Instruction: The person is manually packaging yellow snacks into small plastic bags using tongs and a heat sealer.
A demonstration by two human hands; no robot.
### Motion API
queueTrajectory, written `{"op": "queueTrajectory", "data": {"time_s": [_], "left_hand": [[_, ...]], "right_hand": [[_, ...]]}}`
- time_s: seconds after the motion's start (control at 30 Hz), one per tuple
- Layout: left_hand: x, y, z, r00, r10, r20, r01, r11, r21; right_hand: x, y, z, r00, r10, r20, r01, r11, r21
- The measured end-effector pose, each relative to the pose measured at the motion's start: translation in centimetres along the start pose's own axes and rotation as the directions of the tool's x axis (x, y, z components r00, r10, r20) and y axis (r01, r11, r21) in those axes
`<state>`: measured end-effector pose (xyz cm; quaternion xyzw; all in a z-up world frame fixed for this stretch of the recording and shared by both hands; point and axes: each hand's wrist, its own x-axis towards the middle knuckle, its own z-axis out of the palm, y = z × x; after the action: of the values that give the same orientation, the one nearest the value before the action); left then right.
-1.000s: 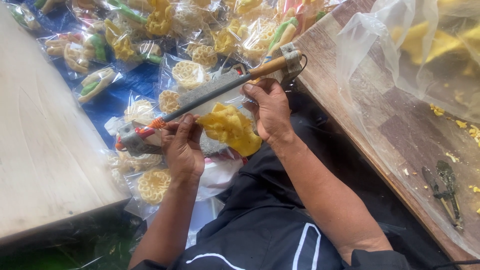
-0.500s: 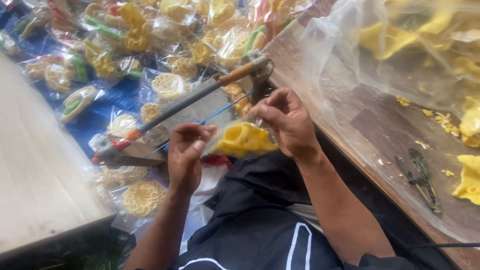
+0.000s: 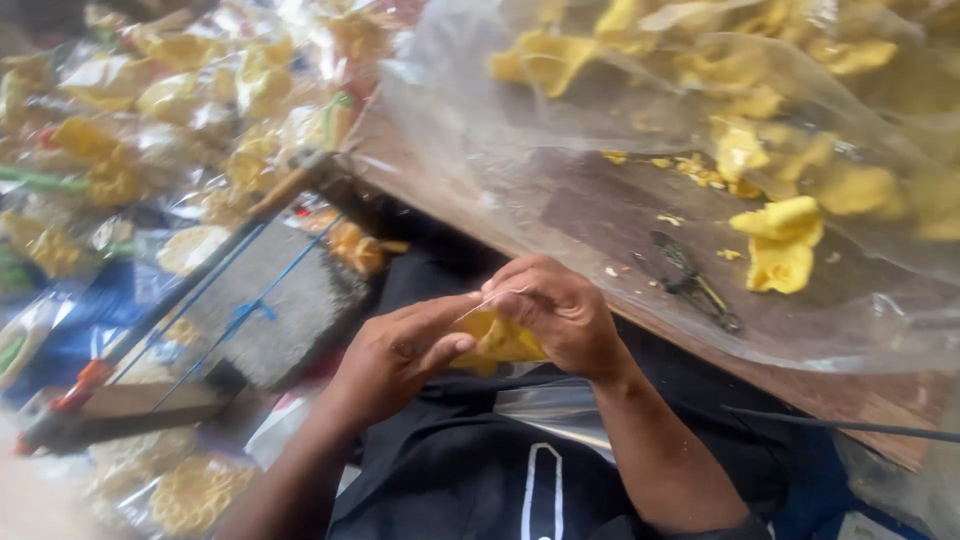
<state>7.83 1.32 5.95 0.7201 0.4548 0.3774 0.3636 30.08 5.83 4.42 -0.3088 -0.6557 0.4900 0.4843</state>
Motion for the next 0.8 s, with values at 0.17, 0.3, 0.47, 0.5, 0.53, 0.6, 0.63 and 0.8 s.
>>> {"op": "queueTrajectory", "data": {"time_s": [0.17,0.3,0.47,0.5,0.53,0.6,0.63,0.8], "left_hand": [[1.7,0.1,2.7,0.994,-0.054,0.095,0.051,0.998,0.035],[3.7,-2.3,2.2,0.987,0.018,-0.163,-0.038,0.992,-0.12],[5.7,0.7,-1.6,0.855,-0.345,-0.387,-0.133,0.575,-0.807],[5.9,1.3,-1.5,0.876,-0.29,-0.386,-0.078,0.704,-0.706],[5.5,-0.1,0.0,0.878,-0.288,-0.383,-0.078,0.703,-0.706],[4.6,-3.1,3.0,0.955,-0.291,-0.057,0.257,0.907,-0.333],[4.4,-3.5,4.9,0.956,-0.29,-0.051,0.257,0.907,-0.334],[2.8,-8.8,12.9,0.685,-0.26,0.681,-0.262,0.784,0.563]], "right_hand": [[-2.6,-0.8,-4.6,0.985,0.007,-0.172,-0.014,0.999,-0.039],[-4.9,0.0,-10.5,0.934,0.034,-0.356,-0.127,0.963,-0.239],[-12.4,-0.5,-22.6,0.658,-0.056,-0.751,-0.123,0.976,-0.18],[-13.8,-0.9,-24.6,0.507,-0.067,-0.859,-0.201,0.96,-0.194],[-14.5,-1.0,-25.2,0.504,-0.07,-0.861,-0.201,0.96,-0.195],[-16.3,-1.3,-26.2,0.585,-0.141,-0.799,-0.34,0.852,-0.399],[-16.1,-1.4,-25.4,0.58,-0.142,-0.802,-0.344,0.85,-0.399],[-14.6,2.7,-23.3,0.844,-0.18,-0.505,-0.405,0.403,-0.821]]}}
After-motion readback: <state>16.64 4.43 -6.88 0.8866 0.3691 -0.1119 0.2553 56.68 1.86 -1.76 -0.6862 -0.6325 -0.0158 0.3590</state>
